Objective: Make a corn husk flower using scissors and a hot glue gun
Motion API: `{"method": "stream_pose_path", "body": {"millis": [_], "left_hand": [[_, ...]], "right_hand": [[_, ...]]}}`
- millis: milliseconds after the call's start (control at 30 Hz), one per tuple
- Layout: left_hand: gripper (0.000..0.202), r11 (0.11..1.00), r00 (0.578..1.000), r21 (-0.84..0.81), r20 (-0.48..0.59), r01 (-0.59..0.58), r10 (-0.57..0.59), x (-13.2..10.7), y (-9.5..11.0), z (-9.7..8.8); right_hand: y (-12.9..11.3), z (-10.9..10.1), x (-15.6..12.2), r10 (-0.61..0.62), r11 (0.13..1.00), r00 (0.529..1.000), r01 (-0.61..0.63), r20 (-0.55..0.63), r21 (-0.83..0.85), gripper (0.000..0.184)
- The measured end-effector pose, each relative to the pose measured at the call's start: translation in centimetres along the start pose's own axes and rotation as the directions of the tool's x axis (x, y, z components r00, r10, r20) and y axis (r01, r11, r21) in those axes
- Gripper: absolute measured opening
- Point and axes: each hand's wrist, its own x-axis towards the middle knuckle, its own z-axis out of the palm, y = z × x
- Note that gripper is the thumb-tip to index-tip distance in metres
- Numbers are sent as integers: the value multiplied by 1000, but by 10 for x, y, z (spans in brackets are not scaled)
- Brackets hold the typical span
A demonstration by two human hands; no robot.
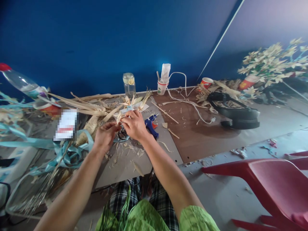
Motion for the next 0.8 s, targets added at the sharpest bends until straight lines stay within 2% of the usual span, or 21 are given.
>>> {"method": "stream_pose_path", "body": {"millis": [133,233,267,300,367,433,500,600,800], "left_hand": [[18,1000,1000,-15,8,-1,1,1,-2,-1],[21,999,1000,-26,-23,-19,18,1,1,-1],[22,999,999,-31,-44,-25,23,1,2,-1],[23,999,998,-39,-65,-28,25,1,3,-1],[23,998,996,-53,-91,-22,17,0,5,0],[25,998,996,-64,-84,-3,-2,-1,6,2],[26,997,998,-71,-70,6,-11,-3,7,4],[27,997,998,-76,-65,3,-8,-3,6,6],[25,999,997,-45,-79,-22,19,-3,1,5]], "right_hand": [[-1,0,0,10,1000,1000,-10,27,6,18],[-3,0,1,152,969,988,-147,-11,200,14],[-4,1,1,241,921,970,-226,-8,318,13],[-5,2,2,339,837,941,-311,18,450,12],[-9,5,4,491,583,860,-442,138,681,13],[-14,7,4,531,339,805,-488,265,804,21],[-19,9,5,508,202,794,-486,334,850,25],[-23,13,4,500,129,779,-499,379,857,28],[-23,21,3,502,58,747,-532,436,845,30]]}}
